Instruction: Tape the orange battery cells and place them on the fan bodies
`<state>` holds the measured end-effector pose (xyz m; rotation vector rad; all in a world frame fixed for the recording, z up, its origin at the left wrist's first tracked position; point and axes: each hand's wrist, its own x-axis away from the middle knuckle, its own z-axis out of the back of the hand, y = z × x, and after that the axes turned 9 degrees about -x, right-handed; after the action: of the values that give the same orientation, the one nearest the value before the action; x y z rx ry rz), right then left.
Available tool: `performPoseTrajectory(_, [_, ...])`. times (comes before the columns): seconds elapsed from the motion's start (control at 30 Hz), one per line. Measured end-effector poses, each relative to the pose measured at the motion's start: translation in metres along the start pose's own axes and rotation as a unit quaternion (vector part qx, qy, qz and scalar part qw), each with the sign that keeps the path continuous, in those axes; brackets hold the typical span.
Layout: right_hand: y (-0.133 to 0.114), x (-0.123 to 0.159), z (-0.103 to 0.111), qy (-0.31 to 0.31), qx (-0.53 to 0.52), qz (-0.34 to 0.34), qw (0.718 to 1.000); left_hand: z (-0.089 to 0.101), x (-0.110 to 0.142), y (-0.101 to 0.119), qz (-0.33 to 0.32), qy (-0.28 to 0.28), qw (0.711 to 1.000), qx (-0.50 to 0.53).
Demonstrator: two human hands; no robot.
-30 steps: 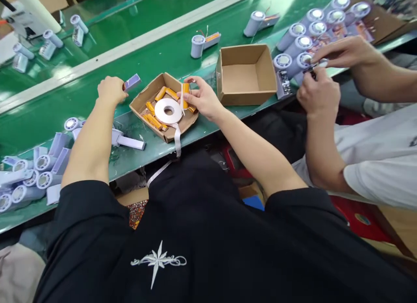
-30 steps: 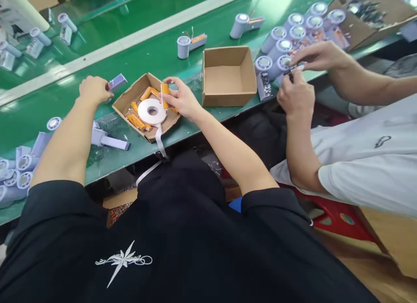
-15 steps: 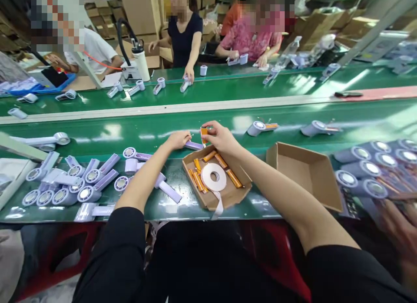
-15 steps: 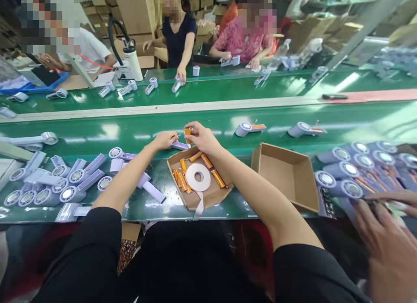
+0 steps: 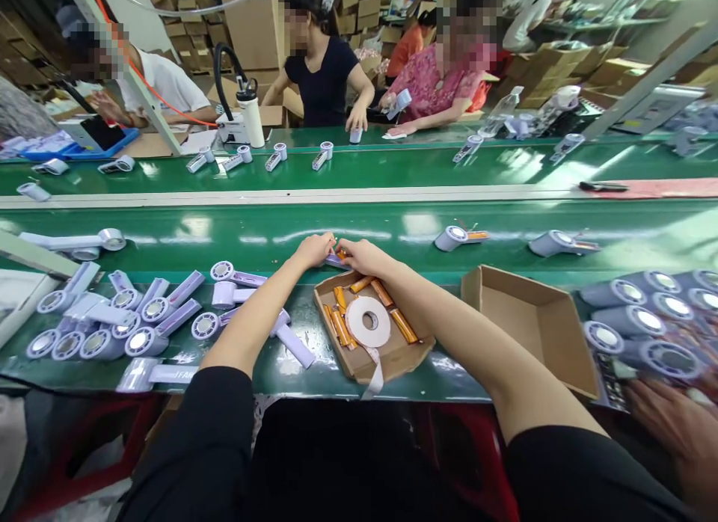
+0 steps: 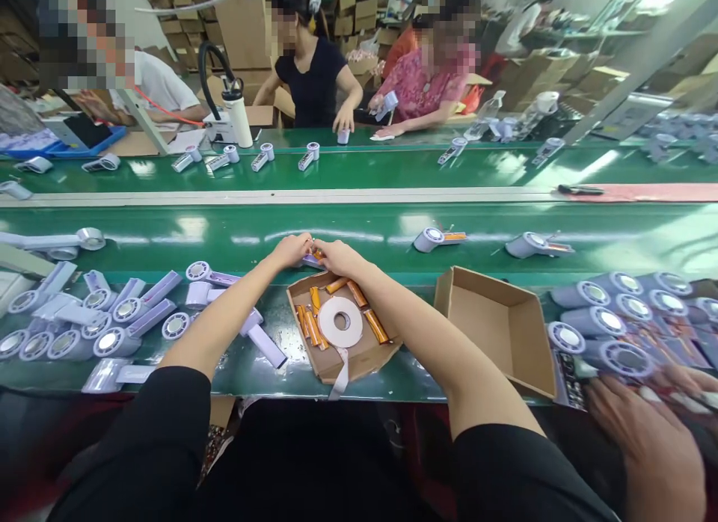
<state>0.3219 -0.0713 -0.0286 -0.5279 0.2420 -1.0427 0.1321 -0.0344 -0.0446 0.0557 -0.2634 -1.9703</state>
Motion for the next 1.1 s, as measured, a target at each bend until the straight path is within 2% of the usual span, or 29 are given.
performPoseTrajectory(0.17, [-0.003, -0.015, -0.002, -0.090, 0.053, 0.033, 0.994, 0.001, 0.015, 0.019, 0.055, -0.002, 0.999, -0.001])
performPoseTrajectory(0.27, [0.000, -0.028, 0.001, -0.155, 0.119, 0.025, 0.980, 0.005, 0.016, 0.026, 0.071, 0.002, 0.997, -0.004])
performPoseTrajectory(0.33, [-0.002, -0.021, 0.012, -0.152, 0.131, 0.028, 0.979, 0.014, 0.017, 0.030, 0.075, 0.011, 0.997, -0.006])
performPoseTrajectory(0.4, [-0.007, 0.008, 0.028, -0.066, 0.083, 0.052, 0.993, 0.027, 0.019, 0.034, 0.076, 0.023, 0.997, -0.008])
performPoseTrajectory(0.47, [-0.018, 0.057, 0.040, 0.058, 0.021, 0.059, 0.996, 0.038, 0.023, 0.037, 0.074, 0.038, 0.996, -0.012])
performPoseTrajectory(0.5, [-0.026, 0.086, 0.041, 0.103, -0.002, 0.044, 0.994, 0.042, 0.028, 0.039, 0.066, 0.053, 0.996, -0.015])
performPoseTrajectory(0.53, [-0.036, 0.115, 0.037, 0.117, -0.014, 0.014, 0.993, 0.045, 0.034, 0.041, 0.044, 0.075, 0.996, -0.019])
performPoseTrajectory(0.57, [-0.047, 0.142, 0.030, 0.098, -0.014, -0.025, 0.995, 0.047, 0.044, 0.045, -0.003, 0.095, 0.995, -0.023])
performPoseTrajectory(0.63, [-0.069, 0.186, 0.006, 0.030, 0.018, -0.107, 0.994, 0.045, 0.072, 0.058, -0.165, 0.092, 0.982, -0.030])
performPoseTrajectory(0.7, [-0.083, 0.210, -0.020, -0.028, 0.057, -0.147, 0.987, 0.037, 0.104, 0.075, -0.341, 0.016, 0.938, -0.055])
performPoseTrajectory(0.73, [-0.086, 0.216, -0.030, -0.044, 0.069, -0.154, 0.985, 0.032, 0.117, 0.085, -0.393, -0.032, 0.916, -0.074])
performPoseTrajectory(0.77, [-0.086, 0.218, -0.038, -0.054, 0.072, -0.155, 0.984, 0.026, 0.128, 0.094, -0.415, -0.071, 0.902, -0.098])
performPoseTrajectory(0.8, [-0.084, 0.217, -0.042, -0.058, 0.065, -0.150, 0.985, 0.021, 0.134, 0.103, -0.411, -0.098, 0.898, -0.123])
performPoseTrajectory(0.87, [-0.077, 0.217, -0.041, -0.051, 0.025, -0.125, 0.991, 0.014, 0.138, 0.115, -0.362, -0.127, 0.909, -0.163])
performPoseTrajectory(0.97, [-0.069, 0.229, -0.027, 0.006, -0.069, -0.040, 0.997, 0.020, 0.141, 0.117, -0.288, -0.124, 0.934, -0.172])
performPoseTrajectory(1.03, [-0.072, 0.249, -0.020, 0.065, -0.127, 0.032, 0.989, 0.032, 0.155, 0.108, -0.277, -0.053, 0.947, -0.154])
performPoseTrajectory(1.1, [-0.083, 0.270, -0.018, 0.094, -0.165, 0.113, 0.975, 0.044, 0.181, 0.092, -0.281, 0.064, 0.947, -0.139])
